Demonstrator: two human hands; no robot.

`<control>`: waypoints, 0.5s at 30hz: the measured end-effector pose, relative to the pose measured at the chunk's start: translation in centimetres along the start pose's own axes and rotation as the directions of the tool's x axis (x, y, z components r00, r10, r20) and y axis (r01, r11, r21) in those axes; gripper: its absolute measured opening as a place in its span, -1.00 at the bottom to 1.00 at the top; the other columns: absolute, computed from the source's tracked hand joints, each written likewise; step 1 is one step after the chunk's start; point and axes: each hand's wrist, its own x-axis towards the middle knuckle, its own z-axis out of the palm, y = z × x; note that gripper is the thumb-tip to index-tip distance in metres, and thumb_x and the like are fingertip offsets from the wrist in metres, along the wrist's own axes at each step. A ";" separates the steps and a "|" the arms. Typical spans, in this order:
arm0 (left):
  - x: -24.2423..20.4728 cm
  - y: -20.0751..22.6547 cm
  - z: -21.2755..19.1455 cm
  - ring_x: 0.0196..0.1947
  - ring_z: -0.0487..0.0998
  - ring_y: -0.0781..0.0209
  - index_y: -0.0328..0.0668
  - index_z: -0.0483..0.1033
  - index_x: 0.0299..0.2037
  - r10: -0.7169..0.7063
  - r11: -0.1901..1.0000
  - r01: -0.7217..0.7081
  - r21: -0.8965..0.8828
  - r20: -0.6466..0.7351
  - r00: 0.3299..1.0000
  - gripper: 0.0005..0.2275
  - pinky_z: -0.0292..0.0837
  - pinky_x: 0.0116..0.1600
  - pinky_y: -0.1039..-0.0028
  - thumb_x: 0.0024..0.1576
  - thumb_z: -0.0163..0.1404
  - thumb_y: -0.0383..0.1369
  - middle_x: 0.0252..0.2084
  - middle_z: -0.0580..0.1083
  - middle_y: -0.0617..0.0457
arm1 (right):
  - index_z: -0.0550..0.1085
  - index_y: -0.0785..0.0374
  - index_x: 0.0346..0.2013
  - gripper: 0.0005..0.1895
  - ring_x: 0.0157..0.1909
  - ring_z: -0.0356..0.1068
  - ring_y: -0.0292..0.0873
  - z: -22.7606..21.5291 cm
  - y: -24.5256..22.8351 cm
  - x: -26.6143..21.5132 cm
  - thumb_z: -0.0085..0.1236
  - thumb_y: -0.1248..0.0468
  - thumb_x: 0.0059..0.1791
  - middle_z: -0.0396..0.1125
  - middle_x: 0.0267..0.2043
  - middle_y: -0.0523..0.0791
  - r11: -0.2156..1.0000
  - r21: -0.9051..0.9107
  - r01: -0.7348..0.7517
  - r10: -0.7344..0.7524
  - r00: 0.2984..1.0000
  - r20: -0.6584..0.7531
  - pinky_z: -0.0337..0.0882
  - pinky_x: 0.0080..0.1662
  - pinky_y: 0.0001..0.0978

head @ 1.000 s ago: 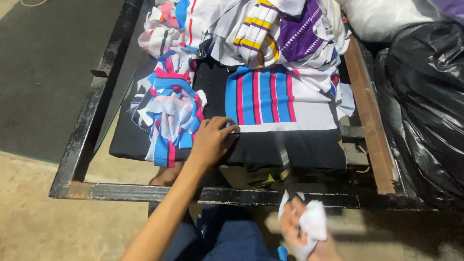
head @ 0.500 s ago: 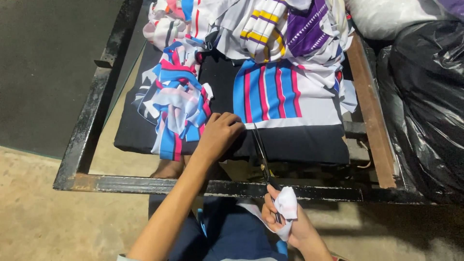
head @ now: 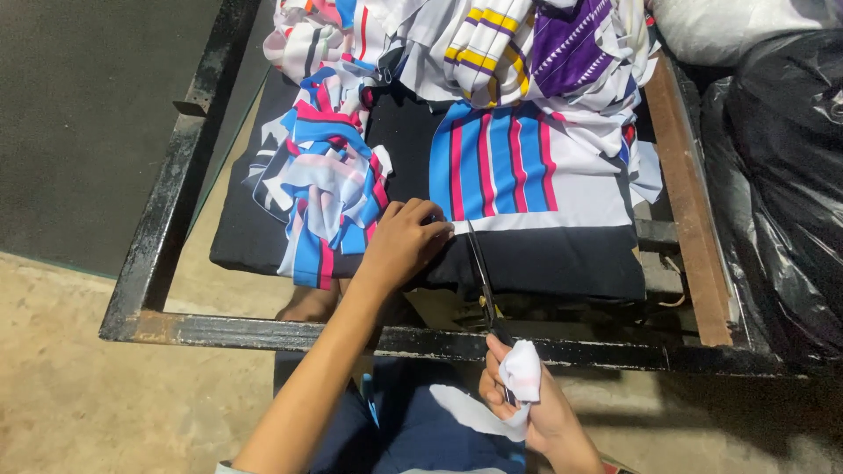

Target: The person uses scissors to cut a piece of striped fabric on a table. They hold the fabric with one hand while cutting with the other, occasionally adjusting the fabric's position to continue cutting along the pattern.

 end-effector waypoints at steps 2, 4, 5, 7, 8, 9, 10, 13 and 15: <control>0.2 0.0 -0.1 -0.11 0.46 0.01 -0.09 0.64 -0.14 -0.006 1.000 0.006 -0.003 0.001 1.000 -0.92 0.26 -0.19 0.20 0.23 0.14 -0.36 -0.11 0.48 0.02 | 0.19 0.22 -0.64 -0.47 -0.78 -0.03 -0.26 -0.6 0.1 0.1 -0.03 0.07 0.15 0.14 -0.71 0.03 1.000 0.016 -0.005 0.005 1.000 0.001 -0.06 -0.70 -0.57; 0.0 0.3 -0.1 -0.11 0.47 0.02 -0.09 0.65 -0.15 -0.017 1.000 0.018 -0.010 0.011 1.000 -0.92 0.27 -0.18 0.21 0.22 0.15 -0.36 -0.11 0.49 0.03 | 0.18 0.23 -0.63 -0.48 -0.78 -0.03 -0.25 -0.8 0.2 0.0 -0.02 0.08 0.15 0.14 -0.71 0.04 0.999 0.036 -0.018 0.018 1.000 -0.002 -0.04 -0.71 -0.57; 0.1 0.3 -0.2 -0.12 0.47 0.02 -0.09 0.66 -0.17 -0.020 1.000 0.020 -0.014 0.000 1.000 -0.93 0.26 -0.18 0.21 0.22 0.15 -0.35 -0.13 0.49 0.04 | 0.19 0.22 -0.63 -0.48 -0.78 0.00 -0.26 -0.7 0.1 0.2 -0.03 0.06 0.15 0.16 -0.70 0.02 1.000 0.009 -0.012 0.012 1.000 0.007 -0.04 -0.70 -0.56; 0.2 0.2 -0.1 -0.14 0.47 0.02 -0.09 0.66 -0.20 -0.019 1.000 0.019 -0.017 -0.009 1.000 -0.93 0.26 -0.18 0.21 0.22 0.15 -0.34 -0.14 0.50 0.04 | 0.19 0.21 -0.62 -0.48 -0.78 0.03 -0.26 -0.5 0.0 0.6 -0.04 0.04 0.15 0.17 -0.70 0.01 1.000 -0.017 -0.004 0.004 1.000 0.017 -0.04 -0.69 -0.55; 0.2 0.0 -0.1 -0.11 0.47 0.02 -0.09 0.67 -0.16 -0.020 1.000 0.020 -0.004 0.015 1.000 -0.93 0.27 -0.17 0.21 0.22 0.14 -0.37 -0.11 0.50 0.03 | 0.18 0.22 -0.62 -0.49 -0.76 0.00 -0.25 -0.3 0.0 0.8 -0.03 0.06 0.15 0.15 -0.69 0.01 1.000 -0.014 0.010 -0.009 0.999 0.041 -0.03 -0.67 -0.54; 0.0 0.1 0.0 -0.08 0.47 0.01 -0.09 0.68 -0.13 -0.024 1.000 0.023 0.005 0.041 0.999 -0.90 0.28 -0.15 0.21 0.22 0.12 -0.40 -0.09 0.51 0.01 | 0.18 0.22 -0.62 -0.50 -0.74 -0.02 -0.24 -0.3 0.0 0.9 -0.02 0.09 0.15 0.13 -0.69 0.02 1.000 -0.011 0.021 -0.020 0.998 0.061 -0.02 -0.66 -0.52; -0.2 0.1 0.3 -0.08 0.47 0.01 -0.09 0.68 -0.13 -0.023 1.000 0.023 0.002 0.044 0.999 -0.90 0.28 -0.15 0.21 0.22 0.12 -0.40 -0.09 0.51 0.01 | 0.18 0.22 -0.62 -0.50 -0.74 -0.02 -0.24 -0.2 0.0 0.7 -0.02 0.09 0.15 0.13 -0.69 0.02 1.000 -0.008 0.020 -0.019 0.998 0.058 -0.02 -0.66 -0.52; -0.1 -0.3 0.7 -0.09 0.46 0.02 -0.04 0.66 -0.15 -0.014 0.999 0.013 0.048 0.020 1.000 -0.91 0.28 -0.16 0.22 0.20 0.13 -0.42 -0.10 0.50 0.05 | 0.13 0.19 -0.66 -0.46 -0.78 0.05 -0.22 0.1 -0.6 0.6 0.00 0.06 0.13 0.17 -0.69 0.02 0.997 -0.070 -0.019 0.022 0.999 0.048 -0.08 -0.66 -0.51; -0.1 -0.4 0.7 -0.09 0.47 0.02 -0.06 0.64 -0.15 0.003 0.998 -0.005 0.060 0.032 0.999 -0.92 0.27 -0.16 0.22 0.20 0.12 -0.43 -0.09 0.50 0.03 | 0.11 0.16 -0.69 -0.43 -0.78 0.05 -0.21 0.4 -1.0 0.4 0.02 0.03 0.12 0.18 -0.70 0.02 0.993 -0.085 -0.087 0.086 0.996 -0.008 -0.15 -0.68 -0.54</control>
